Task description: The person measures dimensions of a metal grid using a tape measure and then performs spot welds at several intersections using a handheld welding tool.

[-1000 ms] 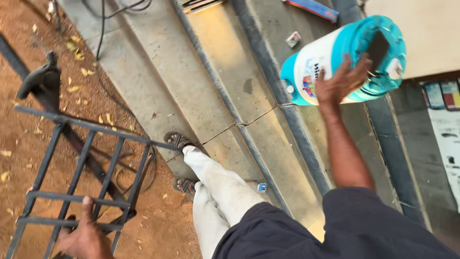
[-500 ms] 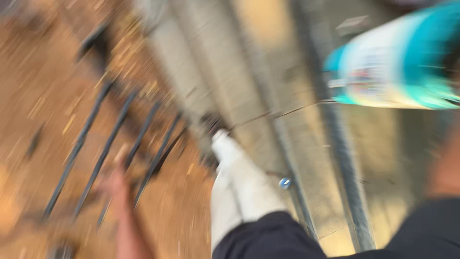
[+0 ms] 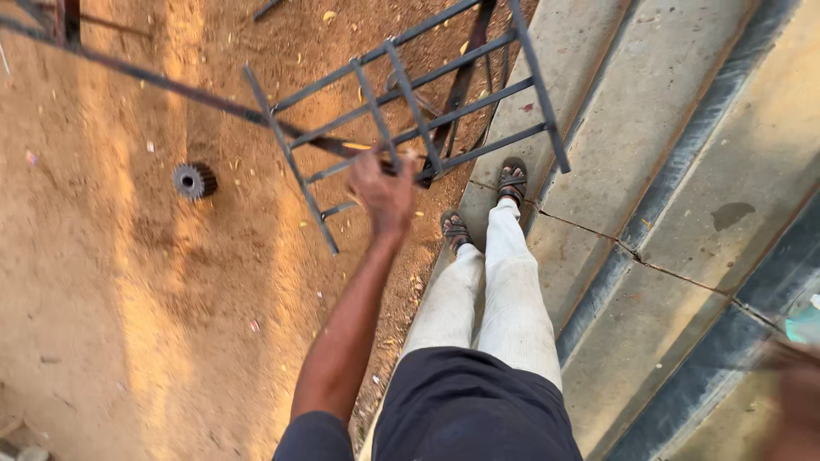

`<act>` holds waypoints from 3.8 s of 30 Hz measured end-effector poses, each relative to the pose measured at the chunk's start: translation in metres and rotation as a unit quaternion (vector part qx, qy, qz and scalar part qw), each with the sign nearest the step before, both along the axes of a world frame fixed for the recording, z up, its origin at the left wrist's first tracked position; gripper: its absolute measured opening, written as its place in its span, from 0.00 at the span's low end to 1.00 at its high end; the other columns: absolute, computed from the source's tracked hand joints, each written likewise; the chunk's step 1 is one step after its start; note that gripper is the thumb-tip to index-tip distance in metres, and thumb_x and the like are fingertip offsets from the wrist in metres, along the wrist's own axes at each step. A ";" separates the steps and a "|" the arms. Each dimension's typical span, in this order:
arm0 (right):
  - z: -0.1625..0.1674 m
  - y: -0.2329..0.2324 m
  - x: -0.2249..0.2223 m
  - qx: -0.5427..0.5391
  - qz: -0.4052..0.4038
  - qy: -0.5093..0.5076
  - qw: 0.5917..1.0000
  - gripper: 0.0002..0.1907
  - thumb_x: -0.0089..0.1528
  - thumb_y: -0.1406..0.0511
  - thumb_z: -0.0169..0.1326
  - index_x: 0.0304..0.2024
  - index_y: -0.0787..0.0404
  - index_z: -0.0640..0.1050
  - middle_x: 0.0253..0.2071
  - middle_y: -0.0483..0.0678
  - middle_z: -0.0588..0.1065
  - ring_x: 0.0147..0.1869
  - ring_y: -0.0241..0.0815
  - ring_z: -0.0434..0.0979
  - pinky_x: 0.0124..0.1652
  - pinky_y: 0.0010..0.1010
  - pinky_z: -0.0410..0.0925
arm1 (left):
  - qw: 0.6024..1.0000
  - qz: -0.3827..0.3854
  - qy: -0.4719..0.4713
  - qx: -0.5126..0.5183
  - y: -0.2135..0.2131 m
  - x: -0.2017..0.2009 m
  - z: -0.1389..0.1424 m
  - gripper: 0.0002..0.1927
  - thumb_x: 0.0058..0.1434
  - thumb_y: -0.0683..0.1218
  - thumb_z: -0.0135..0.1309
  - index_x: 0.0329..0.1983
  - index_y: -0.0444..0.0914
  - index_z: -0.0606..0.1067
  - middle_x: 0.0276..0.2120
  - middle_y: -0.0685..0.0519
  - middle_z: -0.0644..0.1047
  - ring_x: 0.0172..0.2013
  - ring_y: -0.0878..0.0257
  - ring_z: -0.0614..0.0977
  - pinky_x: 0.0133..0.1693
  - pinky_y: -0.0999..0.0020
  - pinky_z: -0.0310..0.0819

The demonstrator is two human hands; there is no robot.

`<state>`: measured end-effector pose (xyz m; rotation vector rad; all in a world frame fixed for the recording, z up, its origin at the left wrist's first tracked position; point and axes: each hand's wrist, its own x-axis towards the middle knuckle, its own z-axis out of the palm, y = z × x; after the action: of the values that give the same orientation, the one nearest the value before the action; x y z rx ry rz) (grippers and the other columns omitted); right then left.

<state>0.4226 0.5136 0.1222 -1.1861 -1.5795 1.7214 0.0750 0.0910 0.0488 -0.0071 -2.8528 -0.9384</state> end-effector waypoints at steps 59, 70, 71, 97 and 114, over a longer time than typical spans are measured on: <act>-0.045 -0.201 -0.355 0.587 0.604 -0.096 0.531 0.10 0.63 0.63 0.67 0.47 0.51 0.85 0.54 0.50 0.74 0.58 0.49 0.74 0.52 0.42 0.69 | 0.980 -0.142 -0.108 0.091 -0.085 -0.070 -0.051 0.18 0.59 0.46 0.64 0.53 0.43 0.81 0.45 0.53 0.83 0.50 0.60 0.80 0.60 0.57 0.70; -0.047 -0.200 -0.352 0.579 0.603 -0.102 0.539 0.09 0.63 0.63 0.67 0.46 0.51 0.85 0.55 0.50 0.74 0.59 0.49 0.75 0.52 0.43 0.68 | 0.963 -0.103 -0.219 0.114 -0.078 -0.086 -0.072 0.09 0.48 0.44 0.71 0.33 0.46 0.85 0.39 0.55 0.85 0.46 0.59 0.78 0.57 0.51 0.64; -0.046 -0.201 -0.353 0.585 0.600 -0.100 0.536 0.08 0.63 0.62 0.67 0.45 0.51 0.85 0.55 0.51 0.74 0.59 0.49 0.75 0.53 0.43 0.68 | 0.966 -0.111 -0.199 0.120 -0.078 -0.088 -0.072 0.10 0.48 0.44 0.71 0.34 0.45 0.85 0.40 0.54 0.85 0.47 0.59 0.78 0.57 0.50 0.65; -0.075 -0.309 -0.280 -0.260 0.356 -0.142 0.886 0.11 0.66 0.64 0.60 0.40 0.69 0.82 0.32 0.50 0.80 0.29 0.36 0.78 0.27 0.30 0.72 | 0.964 -0.241 -0.113 0.023 -0.087 0.058 0.030 0.24 0.62 0.42 0.61 0.60 0.33 0.70 0.52 0.40 0.75 0.53 0.47 0.77 0.53 0.52 0.75; -0.097 -0.222 -0.334 -0.310 0.134 -0.145 0.930 0.11 0.63 0.61 0.64 0.34 0.57 0.76 0.18 0.40 0.70 0.13 0.31 0.63 0.13 0.23 0.53 | 0.980 -0.151 -0.101 -0.083 -0.104 -0.019 0.004 0.11 0.64 0.51 0.63 0.43 0.40 0.83 0.39 0.46 0.79 0.43 0.51 0.78 0.44 0.54 0.75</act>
<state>0.0889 0.2911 0.0248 -1.6411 -1.4466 2.4344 0.0562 -0.0128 0.0530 -0.3962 -3.1738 -0.7835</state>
